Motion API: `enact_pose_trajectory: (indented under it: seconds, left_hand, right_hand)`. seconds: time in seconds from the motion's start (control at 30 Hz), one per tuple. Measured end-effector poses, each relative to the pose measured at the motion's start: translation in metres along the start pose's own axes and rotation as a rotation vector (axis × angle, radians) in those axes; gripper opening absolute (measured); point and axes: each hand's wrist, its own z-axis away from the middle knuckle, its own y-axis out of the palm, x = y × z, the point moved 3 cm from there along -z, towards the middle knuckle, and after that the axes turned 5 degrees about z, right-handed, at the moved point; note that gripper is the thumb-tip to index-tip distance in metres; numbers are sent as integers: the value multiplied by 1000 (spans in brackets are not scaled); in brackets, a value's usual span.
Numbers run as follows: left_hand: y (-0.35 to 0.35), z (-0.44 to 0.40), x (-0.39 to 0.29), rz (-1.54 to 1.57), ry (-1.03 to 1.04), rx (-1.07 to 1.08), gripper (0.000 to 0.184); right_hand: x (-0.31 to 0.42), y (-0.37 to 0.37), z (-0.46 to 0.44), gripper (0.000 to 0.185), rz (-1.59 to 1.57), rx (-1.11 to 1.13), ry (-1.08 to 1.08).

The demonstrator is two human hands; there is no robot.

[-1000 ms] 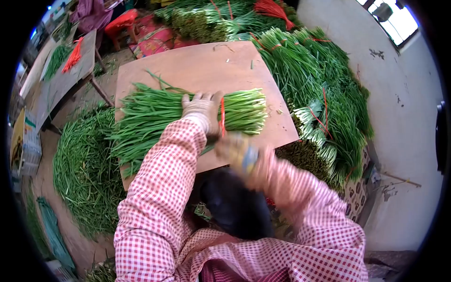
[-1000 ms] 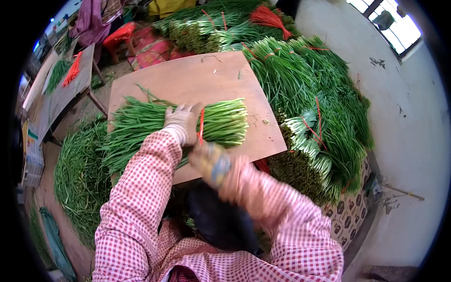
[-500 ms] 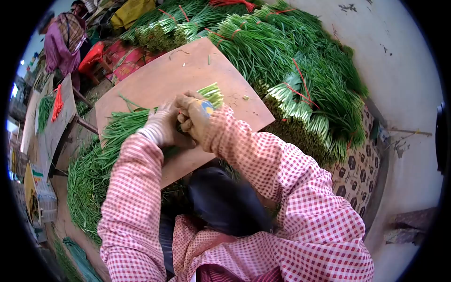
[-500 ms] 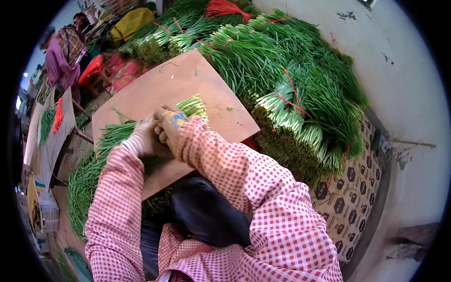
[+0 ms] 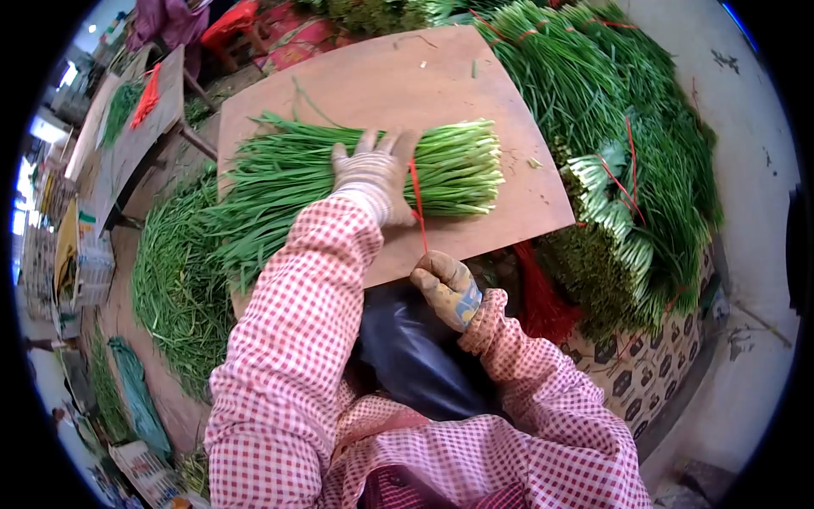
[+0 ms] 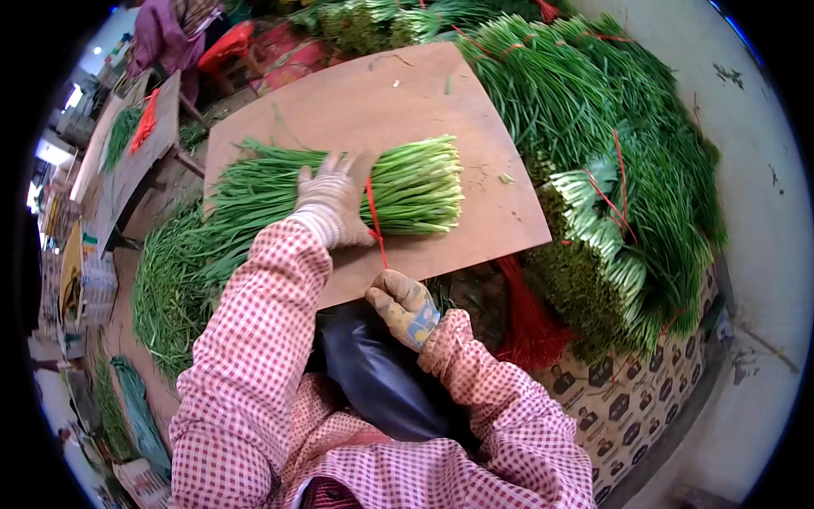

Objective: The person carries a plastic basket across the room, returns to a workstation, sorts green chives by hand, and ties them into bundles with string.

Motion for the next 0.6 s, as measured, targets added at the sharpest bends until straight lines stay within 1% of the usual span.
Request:
enact_pose_trajectory:
  seconds: [0.07,0.13,0.2,0.23,0.27,0.3,0.33,0.37,0.4,0.43,0.47,0.5,0.53,0.6]
  left_hand:
    - [-2,-3,2,21,54,15,117]
    - [-9,1,6,50,54,-8,118]
    - [-20,8,6,18,142,17,117]
    - [-28,12,7,25,162,28,109]
    - [-39,19,9,31,148,24,109]
    - [-53,28,9,-46,148,79,104]
    - [-66,36,9,-125,152,134,100]
    - [-77,49,12,-166,195,75,94]
    - [-76,55,14,-167,193,73,94]
    - [-76,59,16,-215,182,40,95]
    - [-75,61,16,-263,170,7,96]
    - [-60,55,19,-231,185,36,97]
    - [-42,47,20,-171,151,-6,97]
    - [-17,34,22,-136,180,-8,97]
  right_hand:
    - [15,1,-9,10,8,41,-57]
    - [43,4,-6,15,-255,174,138]
    - [84,-2,-14,23,-220,274,-15]
    - [113,-16,-25,22,26,222,-216]
    - [138,-29,-36,22,44,188,-243]
    - [163,-43,-47,22,63,154,-269]
    - [175,-52,-56,22,-141,145,-112]
    - [181,-61,-68,22,-227,109,-156]
    - [186,-69,-77,21,-312,72,-196]
    - [186,-72,-86,21,-499,58,-210]
    - [173,-74,-92,21,-497,57,-214]
    - [147,-78,-100,20,-403,-32,-159]
    - [120,-81,-106,19,-307,-121,-104]
    - [57,-74,-107,16,-266,-172,84]
